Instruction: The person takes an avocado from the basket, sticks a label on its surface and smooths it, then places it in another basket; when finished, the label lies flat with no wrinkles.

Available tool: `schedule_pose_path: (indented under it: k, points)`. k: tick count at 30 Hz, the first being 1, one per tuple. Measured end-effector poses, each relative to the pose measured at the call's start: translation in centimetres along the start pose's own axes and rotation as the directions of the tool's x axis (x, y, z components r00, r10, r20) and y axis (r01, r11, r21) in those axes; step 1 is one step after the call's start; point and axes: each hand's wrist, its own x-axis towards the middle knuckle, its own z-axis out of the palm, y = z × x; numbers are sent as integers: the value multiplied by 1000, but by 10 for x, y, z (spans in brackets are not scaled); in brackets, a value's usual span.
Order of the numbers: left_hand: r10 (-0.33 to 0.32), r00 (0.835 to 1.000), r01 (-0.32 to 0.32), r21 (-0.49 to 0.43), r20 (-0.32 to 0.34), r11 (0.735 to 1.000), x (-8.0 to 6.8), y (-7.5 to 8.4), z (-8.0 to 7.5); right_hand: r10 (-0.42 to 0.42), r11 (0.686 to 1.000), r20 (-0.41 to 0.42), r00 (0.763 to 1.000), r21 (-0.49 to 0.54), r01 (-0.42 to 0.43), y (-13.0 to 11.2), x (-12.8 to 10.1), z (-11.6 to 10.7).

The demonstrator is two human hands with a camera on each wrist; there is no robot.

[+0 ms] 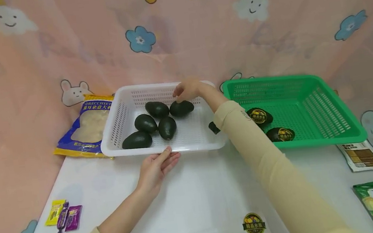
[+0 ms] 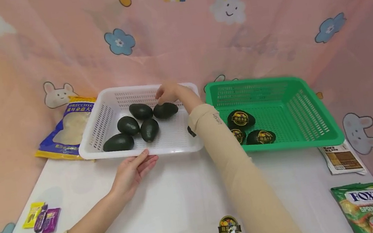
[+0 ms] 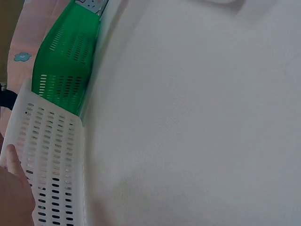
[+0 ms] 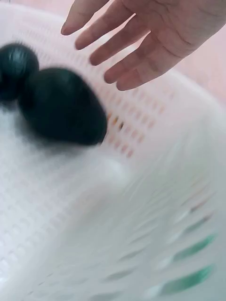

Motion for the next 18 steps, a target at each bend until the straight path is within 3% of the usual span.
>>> schedule_pose_path:
  k: [3,9,11,14,18]
  points:
    - [2,1000,-2,1,3,1000,-1,0,-2,29,999,41,999,-19,-28,10,11,14]
    - [5,1000,-5,0,1,1000,-2,0,0,34,999,122,992,7,-35,17,10,33]
    - [1,1000,-1,2,1,1000,-2,0,0,65,997,208,976,36,-74,16,8,38]
    - [-6,1000,6,11,-2,1000,-1,-1,-1,133,985,348,928,58,-163,14,8,45]
    - [-5,1000,5,24,-1,1000,0,0,-3,171,977,425,889,46,-210,12,8,50]
